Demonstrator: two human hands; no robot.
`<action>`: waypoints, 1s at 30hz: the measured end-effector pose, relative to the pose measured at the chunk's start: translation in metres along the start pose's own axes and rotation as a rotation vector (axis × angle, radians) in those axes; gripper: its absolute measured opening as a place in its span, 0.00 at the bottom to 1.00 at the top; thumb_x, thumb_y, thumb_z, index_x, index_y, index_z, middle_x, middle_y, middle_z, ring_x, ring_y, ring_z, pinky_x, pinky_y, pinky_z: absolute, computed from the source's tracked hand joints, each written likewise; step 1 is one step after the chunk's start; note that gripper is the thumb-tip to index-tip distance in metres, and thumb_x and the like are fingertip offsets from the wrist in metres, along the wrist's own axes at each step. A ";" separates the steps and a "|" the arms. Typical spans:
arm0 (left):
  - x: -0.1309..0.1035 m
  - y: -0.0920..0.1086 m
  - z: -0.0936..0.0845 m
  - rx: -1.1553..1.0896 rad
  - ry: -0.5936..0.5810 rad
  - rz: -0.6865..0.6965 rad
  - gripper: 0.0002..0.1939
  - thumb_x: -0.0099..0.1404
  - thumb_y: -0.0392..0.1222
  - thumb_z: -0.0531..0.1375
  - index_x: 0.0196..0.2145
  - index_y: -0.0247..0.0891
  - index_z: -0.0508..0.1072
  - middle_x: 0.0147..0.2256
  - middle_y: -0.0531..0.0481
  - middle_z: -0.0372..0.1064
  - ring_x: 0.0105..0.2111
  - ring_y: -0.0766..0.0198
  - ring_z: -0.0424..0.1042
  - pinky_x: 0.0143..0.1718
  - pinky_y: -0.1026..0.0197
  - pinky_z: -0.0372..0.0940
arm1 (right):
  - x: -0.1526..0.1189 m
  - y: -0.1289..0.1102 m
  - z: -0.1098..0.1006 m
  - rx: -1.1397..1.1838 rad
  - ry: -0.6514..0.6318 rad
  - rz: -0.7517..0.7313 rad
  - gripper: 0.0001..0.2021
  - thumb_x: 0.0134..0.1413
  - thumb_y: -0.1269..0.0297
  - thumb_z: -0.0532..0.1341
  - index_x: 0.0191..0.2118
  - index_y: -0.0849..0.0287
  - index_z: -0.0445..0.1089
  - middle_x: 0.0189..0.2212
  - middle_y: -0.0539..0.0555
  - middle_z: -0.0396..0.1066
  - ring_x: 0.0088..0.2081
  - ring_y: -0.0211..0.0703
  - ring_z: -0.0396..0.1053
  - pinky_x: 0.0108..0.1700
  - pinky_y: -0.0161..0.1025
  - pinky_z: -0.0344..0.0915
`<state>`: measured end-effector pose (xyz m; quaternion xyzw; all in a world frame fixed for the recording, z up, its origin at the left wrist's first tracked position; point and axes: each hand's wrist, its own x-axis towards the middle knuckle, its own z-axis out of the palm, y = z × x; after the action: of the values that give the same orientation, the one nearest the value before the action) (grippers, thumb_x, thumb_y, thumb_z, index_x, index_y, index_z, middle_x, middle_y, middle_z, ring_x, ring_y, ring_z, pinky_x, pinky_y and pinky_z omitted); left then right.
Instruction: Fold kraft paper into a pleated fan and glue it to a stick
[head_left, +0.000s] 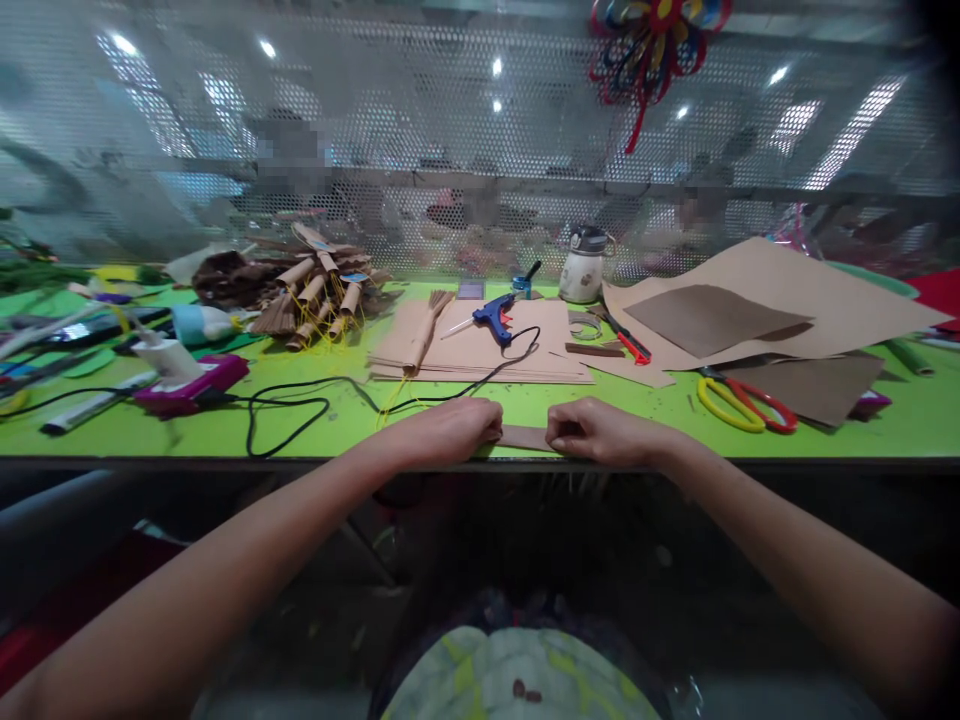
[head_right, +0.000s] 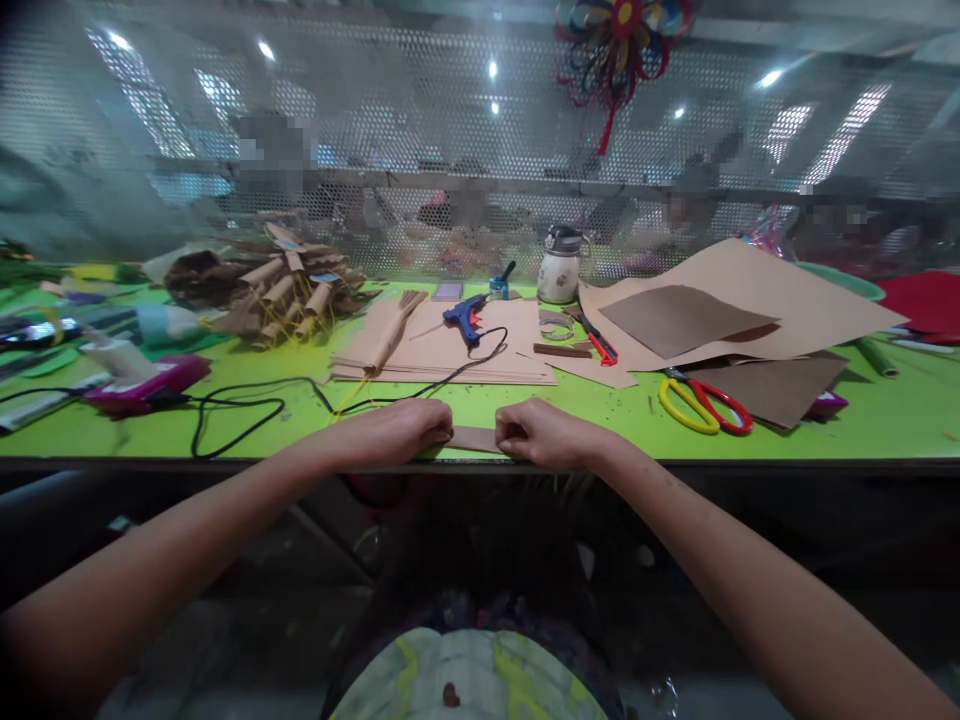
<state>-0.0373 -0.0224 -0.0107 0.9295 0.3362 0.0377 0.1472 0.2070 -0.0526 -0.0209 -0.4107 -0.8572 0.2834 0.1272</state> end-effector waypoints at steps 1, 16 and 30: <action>0.001 -0.001 -0.001 -0.007 -0.017 -0.007 0.11 0.66 0.43 0.49 0.33 0.38 0.69 0.32 0.50 0.69 0.31 0.63 0.66 0.29 0.65 0.55 | 0.001 0.000 0.000 -0.011 -0.004 0.002 0.03 0.50 0.72 0.57 0.30 0.63 0.67 0.22 0.48 0.65 0.24 0.35 0.59 0.27 0.31 0.54; -0.004 -0.003 0.002 -0.035 0.039 0.033 0.12 0.67 0.44 0.49 0.35 0.36 0.69 0.33 0.48 0.68 0.31 0.64 0.66 0.30 0.65 0.57 | -0.003 0.004 0.002 0.004 0.020 0.024 0.08 0.55 0.64 0.57 0.33 0.64 0.69 0.24 0.50 0.66 0.25 0.35 0.60 0.28 0.32 0.55; 0.011 -0.001 -0.009 0.081 -0.175 -0.082 0.14 0.65 0.48 0.50 0.33 0.37 0.70 0.31 0.47 0.71 0.28 0.62 0.67 0.25 0.65 0.54 | 0.003 -0.001 -0.003 -0.036 -0.038 0.042 0.06 0.50 0.70 0.57 0.34 0.63 0.71 0.27 0.52 0.71 0.27 0.37 0.65 0.30 0.32 0.58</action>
<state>-0.0306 -0.0124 -0.0027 0.9198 0.3612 -0.0635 0.1395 0.2059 -0.0490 -0.0181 -0.4254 -0.8555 0.2784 0.0978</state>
